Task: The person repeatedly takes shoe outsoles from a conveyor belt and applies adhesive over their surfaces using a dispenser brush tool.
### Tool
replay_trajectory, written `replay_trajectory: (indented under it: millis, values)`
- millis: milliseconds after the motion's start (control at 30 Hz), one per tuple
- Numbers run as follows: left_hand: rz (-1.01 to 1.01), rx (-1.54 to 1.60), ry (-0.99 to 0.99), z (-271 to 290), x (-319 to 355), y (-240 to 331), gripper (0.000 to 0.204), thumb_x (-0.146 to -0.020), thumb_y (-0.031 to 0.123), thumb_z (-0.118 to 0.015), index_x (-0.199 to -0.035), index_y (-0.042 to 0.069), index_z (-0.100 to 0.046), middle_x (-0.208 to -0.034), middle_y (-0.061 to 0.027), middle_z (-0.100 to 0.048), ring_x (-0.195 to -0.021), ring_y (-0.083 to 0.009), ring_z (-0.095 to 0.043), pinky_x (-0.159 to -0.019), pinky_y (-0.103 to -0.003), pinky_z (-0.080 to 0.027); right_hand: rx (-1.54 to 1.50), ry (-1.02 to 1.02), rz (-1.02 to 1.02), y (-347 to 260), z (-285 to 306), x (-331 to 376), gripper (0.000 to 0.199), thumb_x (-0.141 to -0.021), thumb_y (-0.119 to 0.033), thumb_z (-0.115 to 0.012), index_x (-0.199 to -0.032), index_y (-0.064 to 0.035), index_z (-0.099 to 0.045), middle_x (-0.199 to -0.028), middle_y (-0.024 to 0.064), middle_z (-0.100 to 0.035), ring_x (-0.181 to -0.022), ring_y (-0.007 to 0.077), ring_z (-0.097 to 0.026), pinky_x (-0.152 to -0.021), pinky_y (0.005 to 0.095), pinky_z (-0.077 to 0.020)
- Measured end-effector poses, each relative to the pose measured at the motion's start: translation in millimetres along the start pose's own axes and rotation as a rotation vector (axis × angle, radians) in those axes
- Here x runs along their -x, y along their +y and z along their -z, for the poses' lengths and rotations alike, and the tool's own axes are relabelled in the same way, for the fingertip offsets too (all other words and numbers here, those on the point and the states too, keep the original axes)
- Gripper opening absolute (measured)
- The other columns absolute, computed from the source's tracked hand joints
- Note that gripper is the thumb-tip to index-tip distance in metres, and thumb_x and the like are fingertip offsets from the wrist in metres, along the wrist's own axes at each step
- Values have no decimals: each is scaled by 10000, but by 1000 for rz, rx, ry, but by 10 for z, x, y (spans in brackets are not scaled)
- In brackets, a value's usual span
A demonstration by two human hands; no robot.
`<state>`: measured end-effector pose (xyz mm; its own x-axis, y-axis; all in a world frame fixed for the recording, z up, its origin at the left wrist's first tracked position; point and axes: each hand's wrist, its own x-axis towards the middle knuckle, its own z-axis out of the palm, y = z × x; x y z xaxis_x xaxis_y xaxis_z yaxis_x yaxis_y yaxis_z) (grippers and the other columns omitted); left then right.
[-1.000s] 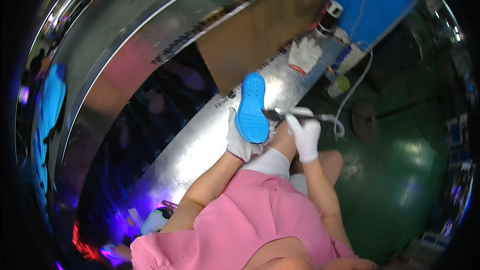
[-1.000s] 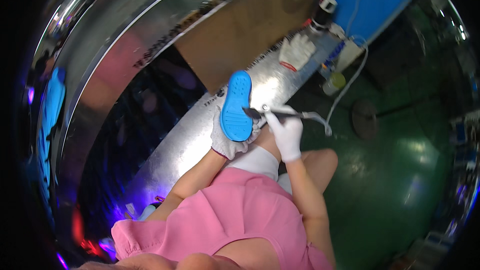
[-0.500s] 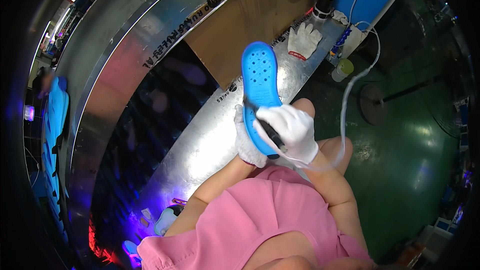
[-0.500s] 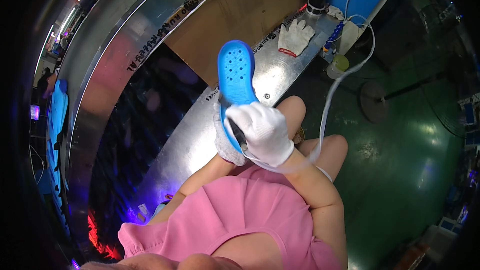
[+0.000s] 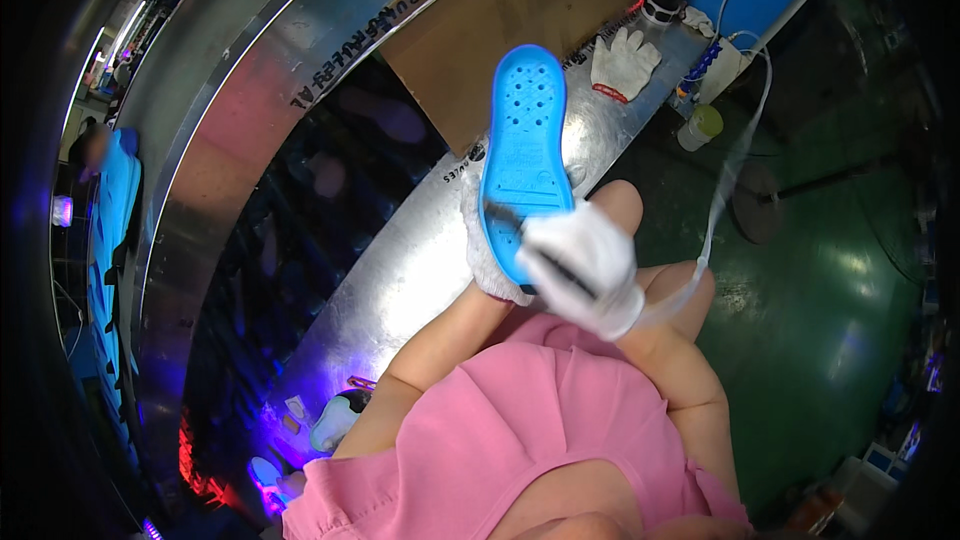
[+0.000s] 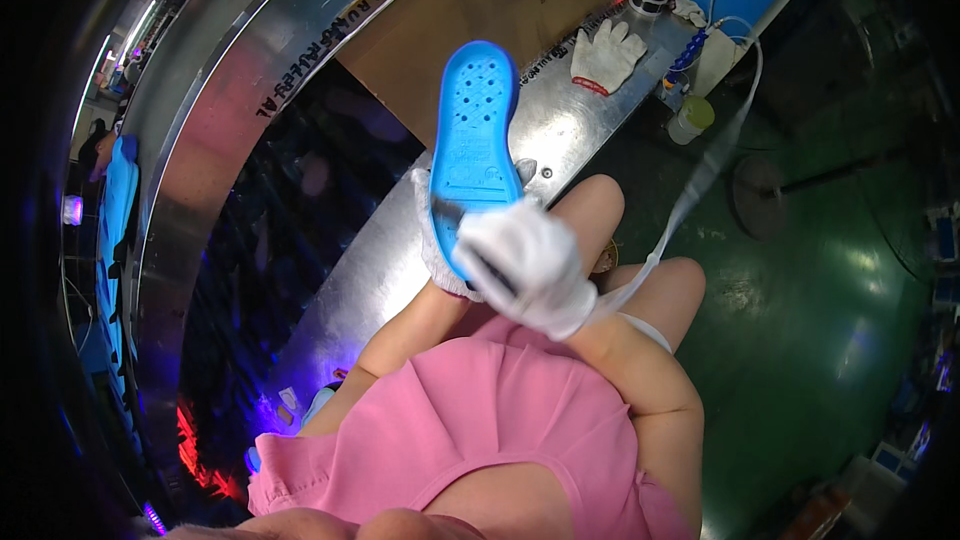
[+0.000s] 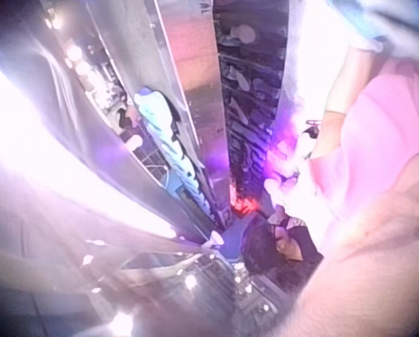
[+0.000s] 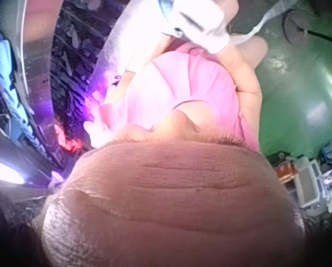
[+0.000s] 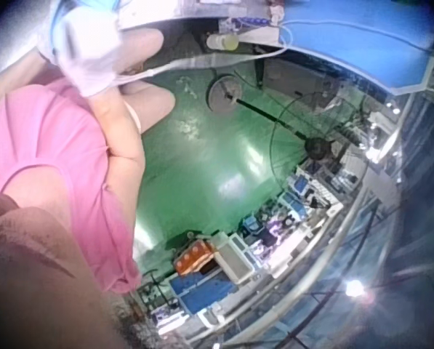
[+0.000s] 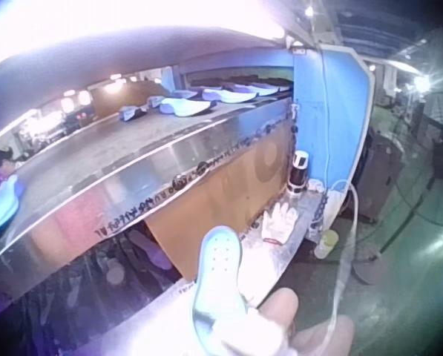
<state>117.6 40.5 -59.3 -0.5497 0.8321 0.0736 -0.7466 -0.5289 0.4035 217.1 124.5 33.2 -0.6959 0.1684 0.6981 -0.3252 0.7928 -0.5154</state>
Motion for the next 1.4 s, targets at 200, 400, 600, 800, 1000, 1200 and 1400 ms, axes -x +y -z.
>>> replay_trajectory:
  millis: [200,400,600,800,1000,1200,1400]
  values:
    - [49,129,145,-261,-102,287,910,-839,744,-368,-1386,18,-340,-1158,-283,-546,-984,-385,-603,-713,-524,-562,-133,189,-319,88,-59,30,159,-744,-25,-707,-880,-48,-629,-858,115,-637,-695,256,-614,-636,321,-506]
    - [242,129,-87,-197,-267,489,876,-842,734,-391,-1369,35,-372,-1060,-278,-555,-861,-371,-611,-629,-443,-570,-359,4,-322,-121,-77,59,177,-749,-10,-705,-910,-42,-640,-861,105,-647,-733,253,-642,-683,303,-525]
    - [561,82,-268,-151,-378,820,844,-871,677,-399,-1382,7,-367,-1070,-260,-578,-867,-351,-645,-655,-394,-574,-15,-468,122,-64,170,16,229,-734,-42,-706,-957,-46,-652,-968,60,-671,-750,217,-644,-662,286,-527]
    - [465,-656,30,44,-562,1009,599,-891,503,-504,-1188,-13,-571,-1094,-204,-627,-879,-274,-654,-799,-344,-539,-181,-485,39,-55,145,-79,223,-761,-55,-694,-978,-21,-663,-978,106,-680,-806,254,-669,-705,314,-535]
    - [491,-686,-90,-199,-603,1142,294,-886,264,-627,-1066,36,-674,-1055,-104,-664,-983,-177,-626,-882,-296,-492,-128,-324,38,-54,149,-100,281,-677,-10,-664,-949,-71,-690,-990,108,-689,-719,237,-647,-661,315,-525]
    - [250,-965,-244,-167,-625,1198,340,-885,273,-619,-1147,59,-650,-1166,-103,-630,-1081,-199,-596,-972,-315,-448,-136,-328,64,-89,251,-155,291,-675,-13,-670,-956,-82,-698,-1008,110,-694,-674,248,-650,-616,301,-518]
    - [373,-1006,118,-105,-706,1216,280,-841,134,-667,-1108,49,-673,-1077,-108,-668,-1009,-194,-635,-907,-323,-501,54,-342,165,-207,316,-152,251,-685,-14,-672,-928,-72,-695,-958,129,-699,-586,206,-610,-537,279,-493]
